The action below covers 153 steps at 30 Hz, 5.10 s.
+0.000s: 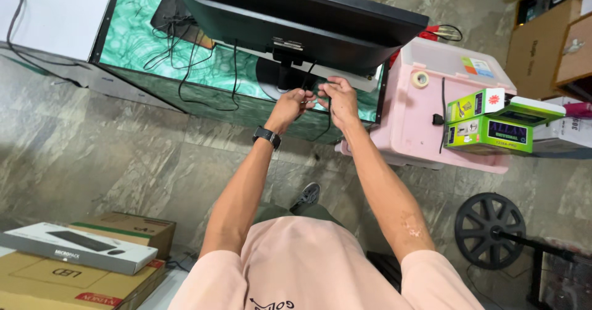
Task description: The person handles coiled blue cables and power strips on a work table, carries a red drawstring bag, opens a cardboard LED monitor box and removes packaging, then routes and connects cables to the back of a desktop monitor on a desk, arranging the cords behind the display.
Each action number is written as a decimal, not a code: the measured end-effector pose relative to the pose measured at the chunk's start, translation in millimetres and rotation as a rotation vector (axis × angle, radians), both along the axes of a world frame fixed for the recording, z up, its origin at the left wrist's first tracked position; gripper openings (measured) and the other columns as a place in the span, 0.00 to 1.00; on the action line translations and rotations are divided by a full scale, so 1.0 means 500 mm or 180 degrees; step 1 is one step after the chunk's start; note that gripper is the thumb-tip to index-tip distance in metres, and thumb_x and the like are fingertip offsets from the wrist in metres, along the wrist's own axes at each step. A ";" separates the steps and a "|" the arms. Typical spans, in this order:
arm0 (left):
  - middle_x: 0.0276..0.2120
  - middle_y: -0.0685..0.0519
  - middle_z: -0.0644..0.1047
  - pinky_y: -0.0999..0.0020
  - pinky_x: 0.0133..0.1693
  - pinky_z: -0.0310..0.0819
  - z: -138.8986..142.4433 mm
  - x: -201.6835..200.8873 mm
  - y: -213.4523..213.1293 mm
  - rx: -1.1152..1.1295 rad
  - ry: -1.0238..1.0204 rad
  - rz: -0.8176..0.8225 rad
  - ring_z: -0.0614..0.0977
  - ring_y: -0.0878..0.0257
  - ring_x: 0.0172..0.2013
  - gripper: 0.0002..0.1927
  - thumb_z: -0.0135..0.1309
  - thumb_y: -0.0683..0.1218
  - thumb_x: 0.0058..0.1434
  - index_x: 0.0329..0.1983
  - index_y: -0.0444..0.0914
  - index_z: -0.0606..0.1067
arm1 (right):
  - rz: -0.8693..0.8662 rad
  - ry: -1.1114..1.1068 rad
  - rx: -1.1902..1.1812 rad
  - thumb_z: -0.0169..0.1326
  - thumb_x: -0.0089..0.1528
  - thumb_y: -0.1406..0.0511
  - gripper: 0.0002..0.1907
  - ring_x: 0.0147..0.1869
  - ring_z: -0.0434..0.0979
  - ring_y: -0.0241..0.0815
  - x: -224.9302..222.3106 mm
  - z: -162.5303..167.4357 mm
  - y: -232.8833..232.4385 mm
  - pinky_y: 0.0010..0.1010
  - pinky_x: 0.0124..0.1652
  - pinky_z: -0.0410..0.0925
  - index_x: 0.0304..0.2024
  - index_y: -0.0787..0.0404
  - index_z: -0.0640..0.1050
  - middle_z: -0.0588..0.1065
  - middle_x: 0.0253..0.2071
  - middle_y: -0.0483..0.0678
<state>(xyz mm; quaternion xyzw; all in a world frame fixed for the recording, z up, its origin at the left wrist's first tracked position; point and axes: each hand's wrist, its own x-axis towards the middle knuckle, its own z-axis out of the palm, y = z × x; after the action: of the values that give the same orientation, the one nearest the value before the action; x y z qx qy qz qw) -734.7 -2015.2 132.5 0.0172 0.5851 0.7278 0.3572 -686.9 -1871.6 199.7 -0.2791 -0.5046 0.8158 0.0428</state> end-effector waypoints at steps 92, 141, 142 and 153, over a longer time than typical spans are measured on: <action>0.15 0.64 0.53 0.74 0.17 0.43 -0.001 -0.120 -0.042 0.1076 -0.1750 -0.0014 0.52 0.72 0.14 0.22 0.52 0.62 0.68 0.30 0.41 0.67 | -0.1156 -0.0202 -0.0785 0.45 0.70 0.64 0.07 0.30 0.67 0.37 0.097 -0.043 -0.007 0.33 0.31 0.60 0.46 0.59 0.72 0.66 0.26 0.42; 0.31 0.50 0.82 0.69 0.37 0.77 -0.006 -0.047 -0.083 -0.0766 0.2351 0.0799 0.84 0.65 0.33 0.13 0.54 0.50 0.73 0.54 0.38 0.77 | 0.0107 -0.0172 0.3149 0.54 0.69 0.58 0.16 0.25 0.69 0.41 -0.017 -0.020 -0.101 0.36 0.30 0.65 0.44 0.65 0.80 0.72 0.23 0.50; 0.31 0.49 0.81 0.68 0.35 0.76 -0.001 -0.047 -0.081 -0.0683 0.2168 0.0848 0.83 0.64 0.31 0.13 0.52 0.50 0.73 0.54 0.38 0.76 | 0.0086 -0.0235 0.2575 0.53 0.70 0.57 0.16 0.24 0.67 0.38 -0.014 -0.019 -0.102 0.34 0.27 0.62 0.44 0.64 0.80 0.70 0.23 0.47; 0.30 0.48 0.81 0.66 0.24 0.75 0.005 -0.057 -0.033 -0.0327 0.0689 0.1824 0.82 0.63 0.25 0.16 0.39 0.55 0.75 0.50 0.38 0.67 | -0.0159 -0.0384 0.1123 0.47 0.70 0.59 0.12 0.20 0.69 0.32 0.043 -0.026 -0.114 0.28 0.20 0.65 0.45 0.60 0.74 0.70 0.24 0.43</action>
<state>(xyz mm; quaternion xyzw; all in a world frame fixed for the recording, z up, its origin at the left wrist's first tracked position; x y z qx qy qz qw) -763.0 -2031.9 134.8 -0.0890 0.6368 0.7623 0.0735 -665.3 -1928.3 186.5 -0.3282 -0.6344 0.6952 0.0810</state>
